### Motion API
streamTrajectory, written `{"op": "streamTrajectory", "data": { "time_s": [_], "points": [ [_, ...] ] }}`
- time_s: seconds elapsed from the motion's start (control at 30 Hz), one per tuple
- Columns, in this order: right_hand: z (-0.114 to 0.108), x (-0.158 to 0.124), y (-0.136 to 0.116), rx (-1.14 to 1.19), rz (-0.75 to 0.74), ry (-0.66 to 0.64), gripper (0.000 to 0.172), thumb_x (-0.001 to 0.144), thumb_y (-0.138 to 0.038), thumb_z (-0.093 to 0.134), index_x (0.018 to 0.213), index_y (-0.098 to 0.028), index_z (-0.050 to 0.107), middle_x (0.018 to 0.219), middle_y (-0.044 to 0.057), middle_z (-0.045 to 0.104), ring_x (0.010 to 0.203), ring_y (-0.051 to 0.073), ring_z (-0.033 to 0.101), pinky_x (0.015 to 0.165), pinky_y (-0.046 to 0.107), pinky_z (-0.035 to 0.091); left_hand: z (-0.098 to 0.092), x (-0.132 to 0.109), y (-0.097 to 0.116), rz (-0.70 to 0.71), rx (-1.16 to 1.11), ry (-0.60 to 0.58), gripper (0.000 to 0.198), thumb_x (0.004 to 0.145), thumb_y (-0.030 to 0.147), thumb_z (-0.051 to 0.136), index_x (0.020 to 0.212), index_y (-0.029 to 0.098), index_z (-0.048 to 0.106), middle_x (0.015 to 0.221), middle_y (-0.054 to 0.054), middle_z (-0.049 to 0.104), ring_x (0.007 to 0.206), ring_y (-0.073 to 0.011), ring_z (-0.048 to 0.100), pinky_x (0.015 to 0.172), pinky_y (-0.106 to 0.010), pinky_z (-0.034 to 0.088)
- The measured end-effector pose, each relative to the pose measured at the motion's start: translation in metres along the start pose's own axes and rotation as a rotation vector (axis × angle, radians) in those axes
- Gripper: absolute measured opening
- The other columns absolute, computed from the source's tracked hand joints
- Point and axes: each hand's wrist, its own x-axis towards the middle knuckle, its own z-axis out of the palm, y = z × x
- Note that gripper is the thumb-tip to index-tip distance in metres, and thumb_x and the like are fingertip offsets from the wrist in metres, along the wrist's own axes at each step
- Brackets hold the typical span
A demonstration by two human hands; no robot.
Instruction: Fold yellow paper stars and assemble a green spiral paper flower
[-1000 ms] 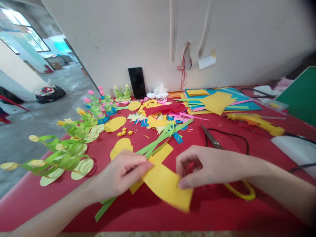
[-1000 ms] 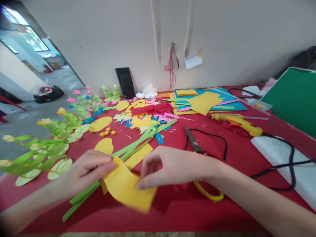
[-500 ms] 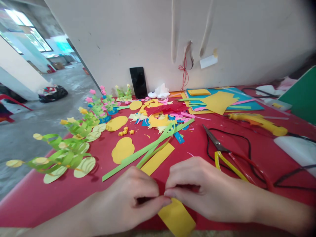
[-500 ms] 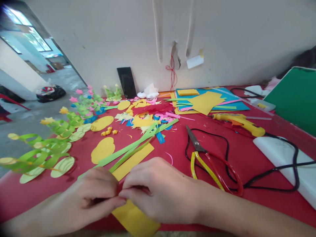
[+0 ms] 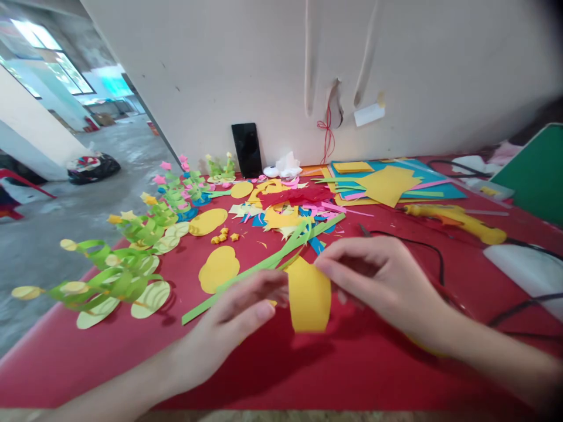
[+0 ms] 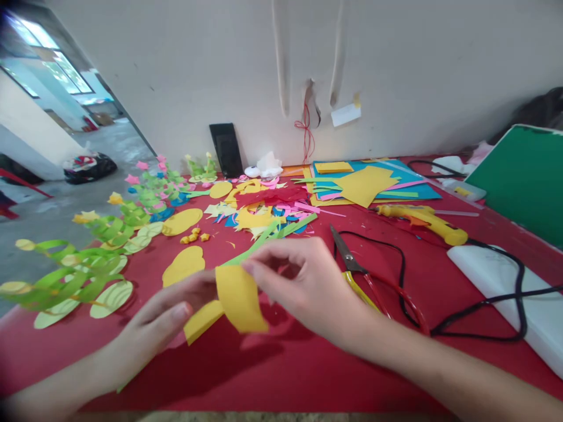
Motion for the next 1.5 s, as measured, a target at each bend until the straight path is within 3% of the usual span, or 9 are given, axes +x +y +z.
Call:
{"op": "streamTrajectory", "data": {
  "time_s": [0.13, 0.23, 0.47, 0.67, 0.8, 0.97, 1.13, 1.27, 1.5],
  "points": [
    [0.021, -0.005, 0.002, 0.210, 0.187, -0.018, 0.024, 0.080, -0.035, 0.050, 0.075, -0.014, 0.061, 0.049, -0.002, 0.056, 0.033, 0.005, 0.046, 0.033, 0.016, 0.038, 0.019, -0.001, -0.007, -0.269, -0.243, -0.180, 0.022, 0.080, 0.037, 0.053, 0.091, 0.020, 0.064, 0.086, -0.005, 0.067, 0.083, -0.0183, 0.062, 0.074, -0.027, 0.047],
    [0.023, -0.006, 0.004, 0.278, 0.226, 0.056, 0.026, 0.079, -0.038, 0.051, 0.076, -0.013, 0.059, 0.053, 0.000, 0.058, 0.035, 0.007, 0.050, 0.033, 0.017, 0.041, 0.023, -0.003, -0.012, -0.417, -0.303, -0.172, 0.027, 0.081, 0.040, 0.048, 0.080, 0.017, 0.063, 0.070, -0.006, 0.066, 0.067, -0.0169, 0.062, 0.065, -0.027, 0.048],
    [0.019, -0.004, 0.012, 0.184, 0.213, -0.127, 0.026, 0.080, -0.039, 0.048, 0.073, -0.016, 0.057, 0.051, -0.003, 0.054, 0.040, 0.008, 0.057, 0.034, 0.013, 0.038, 0.016, -0.005, -0.017, -0.323, 0.004, -0.098, 0.044, 0.075, 0.041, 0.056, 0.046, 0.014, 0.038, 0.045, 0.005, 0.029, 0.043, -0.0038, 0.025, 0.040, -0.018, 0.017],
    [0.019, -0.008, 0.016, 0.055, 0.170, -0.046, 0.030, 0.084, -0.039, 0.043, 0.071, -0.015, 0.055, 0.042, -0.006, 0.045, 0.030, 0.004, 0.045, 0.031, 0.012, 0.029, 0.021, -0.004, -0.012, -0.480, -0.260, -0.217, 0.031, 0.080, 0.044, 0.049, 0.069, 0.015, 0.055, 0.059, -0.003, 0.063, 0.050, -0.0109, 0.055, 0.050, -0.020, 0.042],
    [0.013, -0.007, 0.011, -0.047, 0.134, -0.015, 0.030, 0.086, -0.039, 0.039, 0.077, -0.015, 0.056, 0.044, -0.005, 0.048, 0.030, 0.004, 0.042, 0.031, 0.014, 0.029, 0.021, -0.005, -0.012, -0.493, -0.283, -0.212, 0.032, 0.079, 0.043, 0.051, 0.065, 0.015, 0.054, 0.055, -0.002, 0.063, 0.046, -0.0096, 0.056, 0.048, -0.019, 0.044],
    [-0.015, -0.007, 0.022, -0.649, 0.118, 0.056, 0.029, 0.087, -0.031, 0.033, 0.096, -0.018, 0.057, 0.062, 0.001, 0.061, 0.048, 0.011, 0.057, 0.045, 0.020, 0.042, 0.018, -0.006, -0.017, -0.466, -0.264, -0.174, 0.033, 0.078, 0.044, 0.053, 0.062, 0.015, 0.053, 0.049, 0.001, 0.061, 0.041, -0.0075, 0.053, 0.044, -0.016, 0.041],
    [-0.045, -0.049, 0.079, -1.425, 0.263, 0.121, 0.027, 0.078, -0.021, 0.045, 0.099, -0.012, 0.060, 0.086, 0.014, 0.065, 0.067, 0.026, 0.064, 0.047, 0.031, 0.046, 0.019, -0.002, -0.023, -0.416, -0.256, -0.119, 0.035, 0.079, 0.043, 0.052, 0.060, 0.014, 0.053, 0.048, 0.001, 0.060, 0.041, -0.0076, 0.054, 0.043, -0.015, 0.040],
    [-0.051, -0.072, 0.109, -1.312, 0.220, 0.126, 0.035, 0.079, -0.023, 0.044, 0.108, -0.008, 0.056, 0.097, 0.018, 0.063, 0.078, 0.027, 0.064, 0.058, 0.034, 0.049, 0.021, -0.001, -0.023, -0.388, -0.242, -0.084, 0.035, 0.080, 0.042, 0.051, 0.060, 0.013, 0.053, 0.048, 0.000, 0.060, 0.041, -0.0081, 0.053, 0.043, -0.016, 0.040],
    [-0.092, -0.060, 0.088, -0.914, 0.270, 0.213, 0.022, 0.075, -0.024, 0.048, 0.088, -0.020, 0.066, 0.084, 0.011, 0.069, 0.068, 0.021, 0.066, 0.058, 0.025, 0.048, 0.019, 0.003, -0.020, -0.363, -0.243, -0.044, 0.034, 0.079, 0.041, 0.051, 0.060, 0.013, 0.054, 0.046, -0.001, 0.059, 0.038, -0.0078, 0.051, 0.042, -0.016, 0.039]
  ]
}}
